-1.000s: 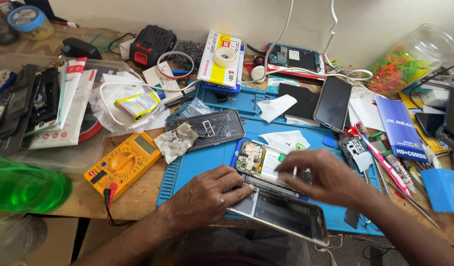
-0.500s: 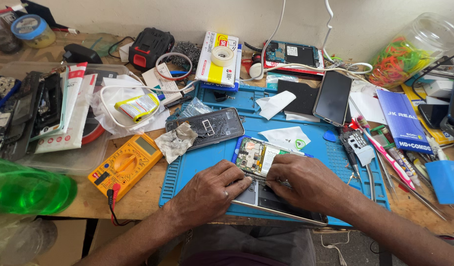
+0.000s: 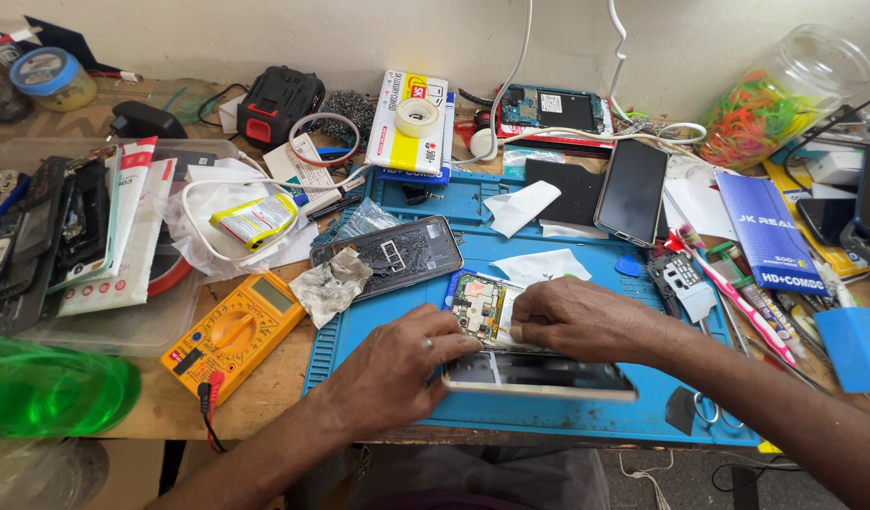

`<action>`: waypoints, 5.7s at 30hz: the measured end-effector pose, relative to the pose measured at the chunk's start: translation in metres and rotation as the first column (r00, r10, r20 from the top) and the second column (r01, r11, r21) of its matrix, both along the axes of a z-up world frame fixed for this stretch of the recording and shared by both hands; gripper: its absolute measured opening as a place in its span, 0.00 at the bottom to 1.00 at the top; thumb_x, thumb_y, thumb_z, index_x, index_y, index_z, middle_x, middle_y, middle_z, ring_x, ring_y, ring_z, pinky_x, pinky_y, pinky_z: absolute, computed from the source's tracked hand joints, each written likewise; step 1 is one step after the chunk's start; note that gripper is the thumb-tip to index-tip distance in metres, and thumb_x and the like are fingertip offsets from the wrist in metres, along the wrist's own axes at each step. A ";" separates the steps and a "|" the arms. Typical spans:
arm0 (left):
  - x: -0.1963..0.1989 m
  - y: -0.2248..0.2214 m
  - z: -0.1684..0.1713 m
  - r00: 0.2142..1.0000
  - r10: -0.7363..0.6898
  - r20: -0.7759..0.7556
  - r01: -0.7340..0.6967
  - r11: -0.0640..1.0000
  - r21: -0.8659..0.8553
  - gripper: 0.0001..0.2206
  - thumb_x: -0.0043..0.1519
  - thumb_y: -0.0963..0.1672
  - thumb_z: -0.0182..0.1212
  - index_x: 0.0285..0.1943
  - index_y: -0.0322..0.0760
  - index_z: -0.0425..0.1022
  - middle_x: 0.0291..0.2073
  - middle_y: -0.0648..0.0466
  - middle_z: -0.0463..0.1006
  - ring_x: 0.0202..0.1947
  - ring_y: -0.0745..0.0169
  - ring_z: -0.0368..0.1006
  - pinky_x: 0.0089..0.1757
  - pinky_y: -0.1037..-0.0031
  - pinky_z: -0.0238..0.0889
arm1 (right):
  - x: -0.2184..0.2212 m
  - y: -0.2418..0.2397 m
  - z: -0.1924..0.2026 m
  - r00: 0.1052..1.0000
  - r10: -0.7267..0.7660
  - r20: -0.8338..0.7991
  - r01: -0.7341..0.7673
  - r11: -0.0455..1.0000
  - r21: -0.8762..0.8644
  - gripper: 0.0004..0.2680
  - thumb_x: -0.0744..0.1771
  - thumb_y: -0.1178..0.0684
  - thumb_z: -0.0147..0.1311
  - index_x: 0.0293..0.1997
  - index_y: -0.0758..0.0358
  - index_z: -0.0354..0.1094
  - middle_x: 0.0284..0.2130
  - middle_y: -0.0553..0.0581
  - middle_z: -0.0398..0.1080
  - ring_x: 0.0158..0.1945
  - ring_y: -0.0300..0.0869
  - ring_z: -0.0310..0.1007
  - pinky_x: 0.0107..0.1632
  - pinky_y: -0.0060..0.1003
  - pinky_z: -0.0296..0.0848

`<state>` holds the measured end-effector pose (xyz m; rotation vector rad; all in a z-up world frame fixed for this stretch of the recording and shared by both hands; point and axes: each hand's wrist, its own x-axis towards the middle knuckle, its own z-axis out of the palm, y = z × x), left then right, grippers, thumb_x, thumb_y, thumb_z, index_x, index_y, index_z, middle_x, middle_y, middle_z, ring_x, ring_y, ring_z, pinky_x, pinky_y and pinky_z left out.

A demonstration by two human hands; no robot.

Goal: The person applies adhesive to the edge of a smartphone back cover and then uses a screwdriver to remove screws from a disassembled phone. They manipulate the phone's internal components, including the battery and motherboard, on a cluttered workbench.

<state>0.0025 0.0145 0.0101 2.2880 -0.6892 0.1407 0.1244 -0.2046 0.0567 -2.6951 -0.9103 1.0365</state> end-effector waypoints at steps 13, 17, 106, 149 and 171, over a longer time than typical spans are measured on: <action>0.004 -0.006 -0.004 0.997 -0.080 -0.022 0.083 0.975 0.207 0.33 0.42 0.38 0.70 0.62 0.25 0.71 0.42 0.47 0.73 0.46 0.50 0.69 0.45 0.63 0.70 | 0.004 0.009 0.005 0.997 0.075 -0.014 -0.075 0.996 -0.045 0.12 0.66 0.43 0.51 0.47 0.56 0.76 0.36 0.57 0.78 0.43 0.48 0.79 0.50 0.48 0.73; 0.005 -0.007 -0.004 0.995 -0.095 -0.027 0.099 0.967 0.235 0.36 0.41 0.40 0.73 0.63 0.23 0.69 0.42 0.46 0.72 0.46 0.49 0.68 0.44 0.63 0.70 | 0.004 0.012 0.007 0.998 0.064 -0.025 -0.066 0.994 -0.084 0.13 0.67 0.42 0.51 0.48 0.55 0.76 0.38 0.56 0.78 0.44 0.47 0.79 0.51 0.48 0.73; 0.005 -0.013 0.000 0.992 -0.113 -0.055 0.125 0.935 0.332 0.41 0.43 0.48 0.78 0.64 0.19 0.66 0.47 0.43 0.72 0.47 0.49 0.67 0.50 0.64 0.66 | -0.024 -0.004 -0.006 0.976 -0.128 0.178 0.063 0.942 0.331 0.08 0.63 0.51 0.63 0.43 0.55 0.79 0.31 0.55 0.77 0.31 0.47 0.80 0.36 0.44 0.77; -0.009 0.003 -0.017 0.982 -0.039 0.183 0.028 0.998 0.063 0.17 0.55 0.38 0.63 0.55 0.37 0.81 0.45 0.50 0.79 0.49 0.54 0.75 0.48 0.68 0.72 | -0.006 -0.007 -0.003 0.983 -0.171 -0.070 0.182 0.960 0.213 0.08 0.65 0.50 0.59 0.41 0.60 0.79 0.29 0.55 0.81 0.32 0.37 0.82 0.39 0.39 0.79; 0.008 0.000 0.011 0.994 -0.015 -0.106 0.035 0.981 0.189 0.23 0.49 0.37 0.68 0.57 0.33 0.76 0.42 0.49 0.75 0.47 0.50 0.71 0.45 0.63 0.70 | 0.014 0.022 0.007 0.983 0.174 -0.059 -0.178 0.980 -0.087 0.10 0.65 0.47 0.51 0.41 0.59 0.76 0.33 0.60 0.78 0.39 0.50 0.78 0.46 0.49 0.72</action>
